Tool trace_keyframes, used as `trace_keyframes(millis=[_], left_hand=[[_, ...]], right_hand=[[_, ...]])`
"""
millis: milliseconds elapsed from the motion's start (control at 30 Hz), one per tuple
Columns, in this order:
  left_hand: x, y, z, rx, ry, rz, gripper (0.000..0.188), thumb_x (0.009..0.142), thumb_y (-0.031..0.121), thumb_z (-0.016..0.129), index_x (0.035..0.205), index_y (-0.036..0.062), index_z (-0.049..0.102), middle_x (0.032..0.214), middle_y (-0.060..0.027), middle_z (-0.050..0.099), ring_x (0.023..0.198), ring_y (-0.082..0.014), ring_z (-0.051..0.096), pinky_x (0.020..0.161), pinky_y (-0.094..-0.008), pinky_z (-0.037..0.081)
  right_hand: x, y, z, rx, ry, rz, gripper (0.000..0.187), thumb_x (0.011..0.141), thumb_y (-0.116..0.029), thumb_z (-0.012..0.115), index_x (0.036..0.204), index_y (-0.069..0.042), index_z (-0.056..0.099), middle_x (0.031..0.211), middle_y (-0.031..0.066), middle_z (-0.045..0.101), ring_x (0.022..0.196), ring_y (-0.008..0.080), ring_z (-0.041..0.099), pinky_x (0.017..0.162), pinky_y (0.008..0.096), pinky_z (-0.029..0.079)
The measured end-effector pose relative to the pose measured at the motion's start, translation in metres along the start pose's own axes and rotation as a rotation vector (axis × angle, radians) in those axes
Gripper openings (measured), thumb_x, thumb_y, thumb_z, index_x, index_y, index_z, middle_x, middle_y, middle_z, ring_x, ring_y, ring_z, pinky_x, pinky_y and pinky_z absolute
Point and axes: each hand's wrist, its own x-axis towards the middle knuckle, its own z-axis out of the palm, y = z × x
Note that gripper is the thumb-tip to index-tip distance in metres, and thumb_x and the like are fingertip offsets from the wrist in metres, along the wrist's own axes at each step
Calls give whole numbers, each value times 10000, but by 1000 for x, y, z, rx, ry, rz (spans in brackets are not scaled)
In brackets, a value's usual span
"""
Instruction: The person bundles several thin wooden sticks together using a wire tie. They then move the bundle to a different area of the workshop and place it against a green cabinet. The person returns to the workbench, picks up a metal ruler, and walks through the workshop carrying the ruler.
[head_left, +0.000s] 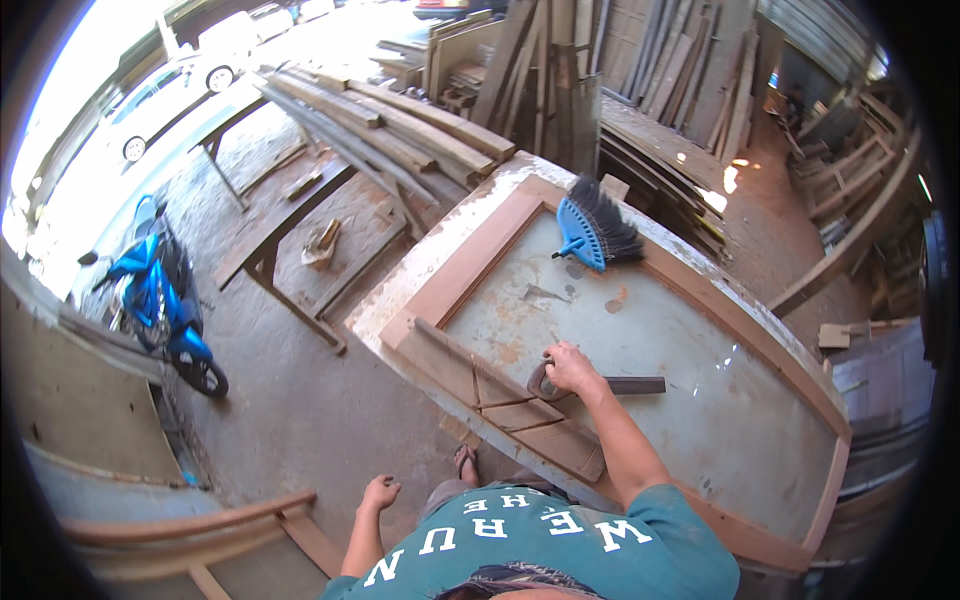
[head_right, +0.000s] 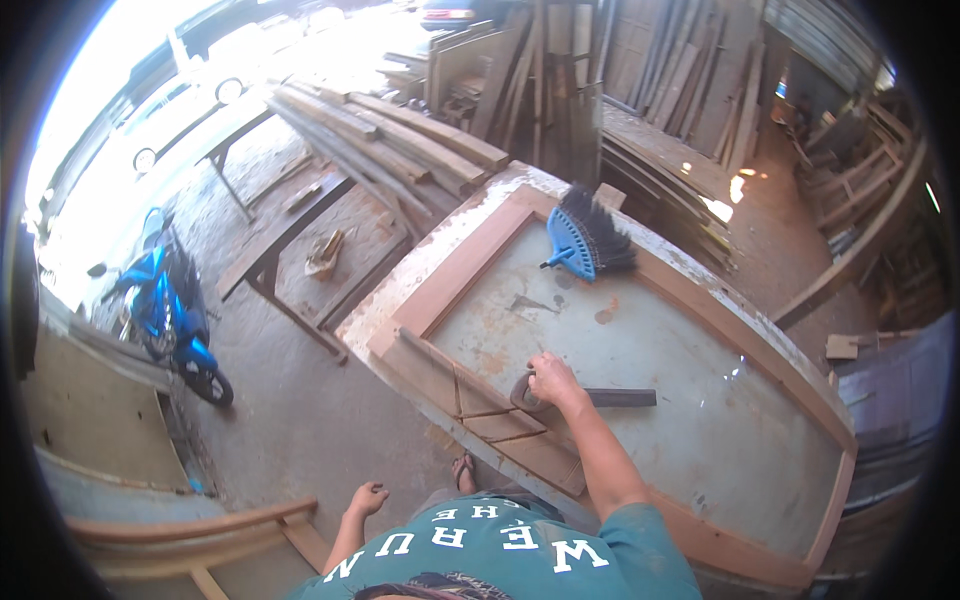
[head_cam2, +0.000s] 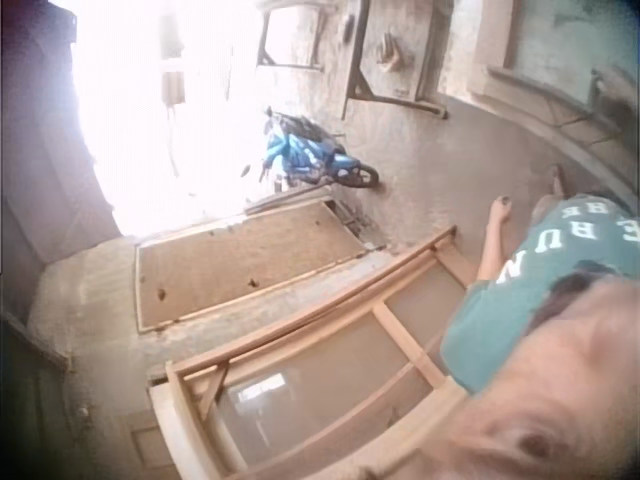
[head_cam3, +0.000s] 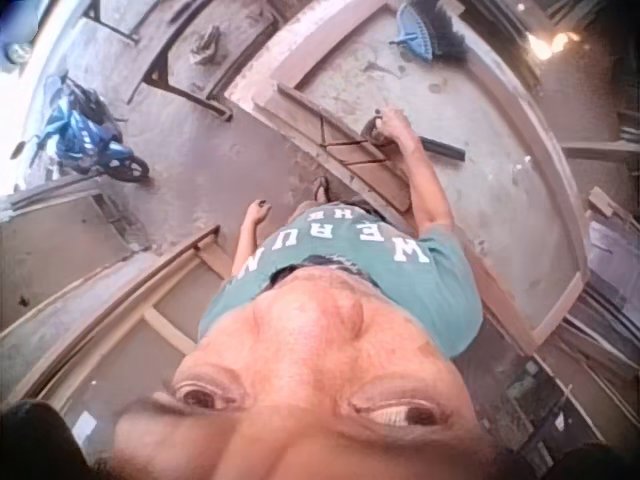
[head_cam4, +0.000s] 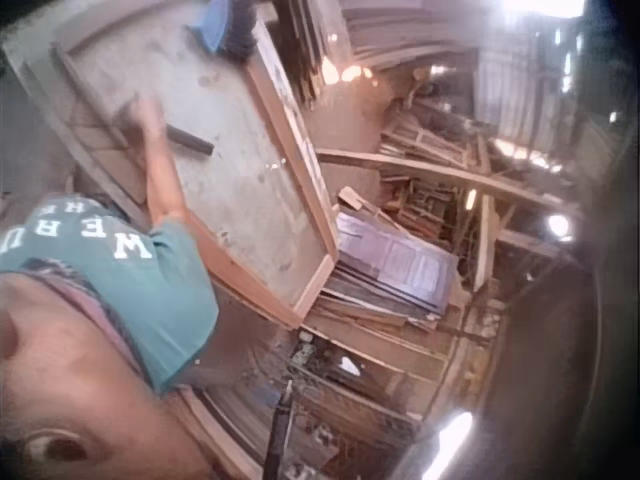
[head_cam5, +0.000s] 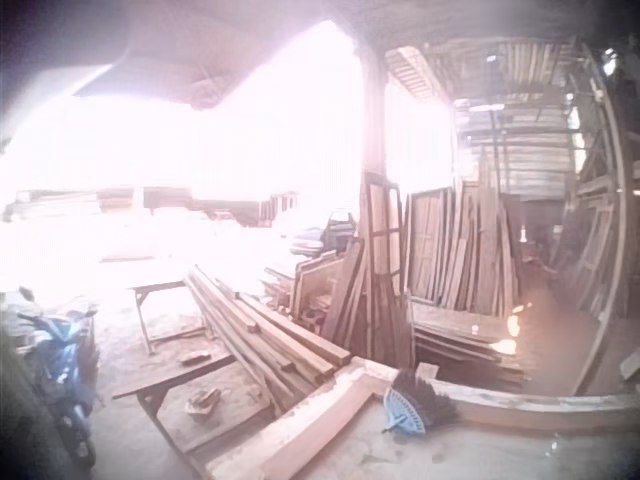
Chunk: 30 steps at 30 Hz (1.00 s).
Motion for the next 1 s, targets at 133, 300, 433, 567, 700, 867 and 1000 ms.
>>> trace_keyframes(millis=[133,300,433,567,700,867,1000], left_hand=[[27,-9,-40,12,-12,-57,556,920,334,756,1393,57,663,1339,-214,703,1265,-346,666,1079,-418,519],[69,2,-54,-8,-15,43,541,928,308,752,1395,50,660,1325,-227,708,1243,-355,680,1062,-421,529],[65,53,-66,-75,-62,157,538,960,262,737,1422,11,624,1278,-234,724,1177,-326,708,1017,-414,546],[41,134,-97,-186,-100,292,496,983,216,712,1412,-15,619,1226,-227,745,1134,-279,722,972,-384,558],[0,221,-120,-162,-137,494,467,1011,233,705,1403,-7,621,1172,-180,755,1048,-223,720,910,-359,573],[-101,341,-83,-427,-544,695,513,1088,374,610,1465,30,559,1196,-127,716,1043,-187,694,913,-346,560],[-161,391,-13,-572,-869,580,595,1127,467,477,1552,52,436,1287,-114,640,1094,-196,674,933,-351,557]], right_hand=[[-3,-11,-5,-45,-18,39,356,842,-76,646,1193,-104,697,1265,164,662,1213,397,631,1002,538,519],[-11,1,7,-140,70,64,306,839,-40,664,1134,-114,692,1220,156,649,1180,376,646,968,528,527],[-17,-1,-3,-175,179,78,285,845,-41,670,1117,-125,691,1145,156,611,1131,355,648,945,510,530],[-48,1,-42,-127,473,41,338,832,5,657,1133,-140,707,1071,132,569,1016,327,646,878,478,518],[-102,-16,-87,-94,701,-122,429,813,63,643,1167,-161,736,1022,91,539,937,281,625,826,426,486],[-172,-34,-103,-122,748,-287,435,845,-11,679,1228,-197,768,1022,59,539,965,243,611,892,403,474],[-227,-21,-103,-116,722,-327,392,888,-116,668,1255,-216,762,1065,41,532,1020,219,603,966,411,462]])
